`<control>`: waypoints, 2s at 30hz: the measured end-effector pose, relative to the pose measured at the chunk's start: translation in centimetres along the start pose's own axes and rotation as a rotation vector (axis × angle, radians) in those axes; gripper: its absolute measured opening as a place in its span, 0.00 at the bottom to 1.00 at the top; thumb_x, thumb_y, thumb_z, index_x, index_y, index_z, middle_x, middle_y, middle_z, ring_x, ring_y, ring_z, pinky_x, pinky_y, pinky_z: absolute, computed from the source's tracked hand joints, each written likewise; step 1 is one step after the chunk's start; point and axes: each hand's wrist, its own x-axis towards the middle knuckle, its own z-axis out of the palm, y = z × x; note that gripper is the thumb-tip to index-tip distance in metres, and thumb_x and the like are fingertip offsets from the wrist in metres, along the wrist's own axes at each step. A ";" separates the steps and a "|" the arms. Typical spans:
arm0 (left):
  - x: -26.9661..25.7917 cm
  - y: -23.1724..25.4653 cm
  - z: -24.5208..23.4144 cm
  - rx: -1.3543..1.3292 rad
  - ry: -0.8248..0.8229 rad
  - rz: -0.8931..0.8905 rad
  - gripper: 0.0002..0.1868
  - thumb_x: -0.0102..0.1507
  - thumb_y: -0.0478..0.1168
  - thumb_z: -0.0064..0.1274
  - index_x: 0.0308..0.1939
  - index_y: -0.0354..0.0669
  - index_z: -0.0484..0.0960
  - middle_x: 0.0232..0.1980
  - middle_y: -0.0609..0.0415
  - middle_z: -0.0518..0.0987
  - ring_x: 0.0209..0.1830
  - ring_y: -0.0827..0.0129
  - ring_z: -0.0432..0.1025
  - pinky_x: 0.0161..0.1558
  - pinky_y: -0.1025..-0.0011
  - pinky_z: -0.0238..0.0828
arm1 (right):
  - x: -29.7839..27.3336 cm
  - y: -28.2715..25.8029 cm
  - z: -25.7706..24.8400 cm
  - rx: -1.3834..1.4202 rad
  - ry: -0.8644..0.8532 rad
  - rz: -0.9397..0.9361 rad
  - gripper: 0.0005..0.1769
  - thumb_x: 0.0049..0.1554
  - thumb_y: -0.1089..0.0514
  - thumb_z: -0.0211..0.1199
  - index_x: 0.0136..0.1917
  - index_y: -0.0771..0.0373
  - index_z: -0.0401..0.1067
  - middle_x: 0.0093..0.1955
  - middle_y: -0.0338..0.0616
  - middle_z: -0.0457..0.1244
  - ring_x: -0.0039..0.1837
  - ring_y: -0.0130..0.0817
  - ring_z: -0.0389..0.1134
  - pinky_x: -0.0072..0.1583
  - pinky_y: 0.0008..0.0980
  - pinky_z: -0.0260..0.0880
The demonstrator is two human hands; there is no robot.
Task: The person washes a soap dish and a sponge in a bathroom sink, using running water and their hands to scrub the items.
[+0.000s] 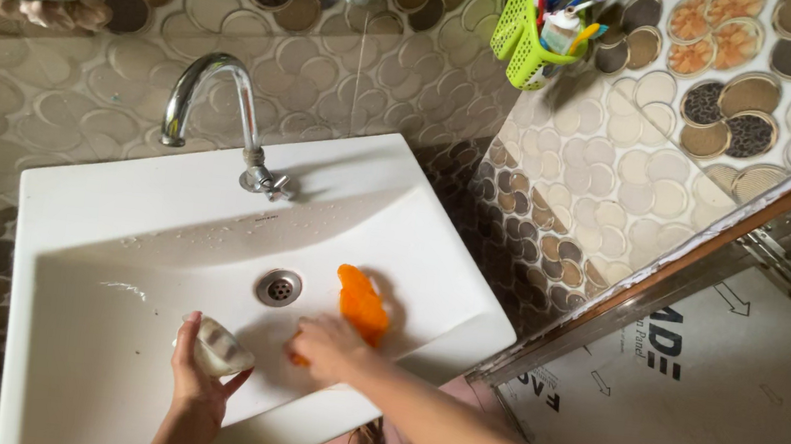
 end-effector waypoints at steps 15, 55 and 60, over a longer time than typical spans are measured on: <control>-1.1 -0.3 -0.4 -0.013 -0.243 -0.033 0.39 0.57 0.73 0.36 0.69 0.67 0.69 0.73 0.52 0.68 0.71 0.51 0.64 0.63 0.38 0.63 | 0.6 -8.5 -5.1 0.929 0.546 0.240 0.17 0.53 0.61 0.65 0.57 0.56 0.77 0.52 0.50 0.71 0.54 0.48 0.74 0.55 0.43 0.73; -0.7 0.4 -2.2 -0.465 -0.142 0.017 0.34 0.60 0.64 0.36 0.65 0.57 0.74 0.63 0.51 0.74 0.63 0.55 0.69 0.59 0.48 0.68 | 4.8 -11.7 -5.6 1.197 0.298 0.139 0.17 0.51 0.62 0.67 0.56 0.62 0.78 0.52 0.48 0.71 0.55 0.35 0.74 0.57 0.31 0.72; -1.5 0.6 -2.4 -0.418 -0.315 -0.011 0.33 0.60 0.61 0.38 0.66 0.54 0.74 0.65 0.52 0.75 0.65 0.57 0.69 0.62 0.55 0.66 | 5.7 -12.7 -6.0 0.750 0.627 0.338 0.16 0.47 0.68 0.63 0.47 0.58 0.83 0.50 0.48 0.73 0.52 0.43 0.76 0.55 0.34 0.75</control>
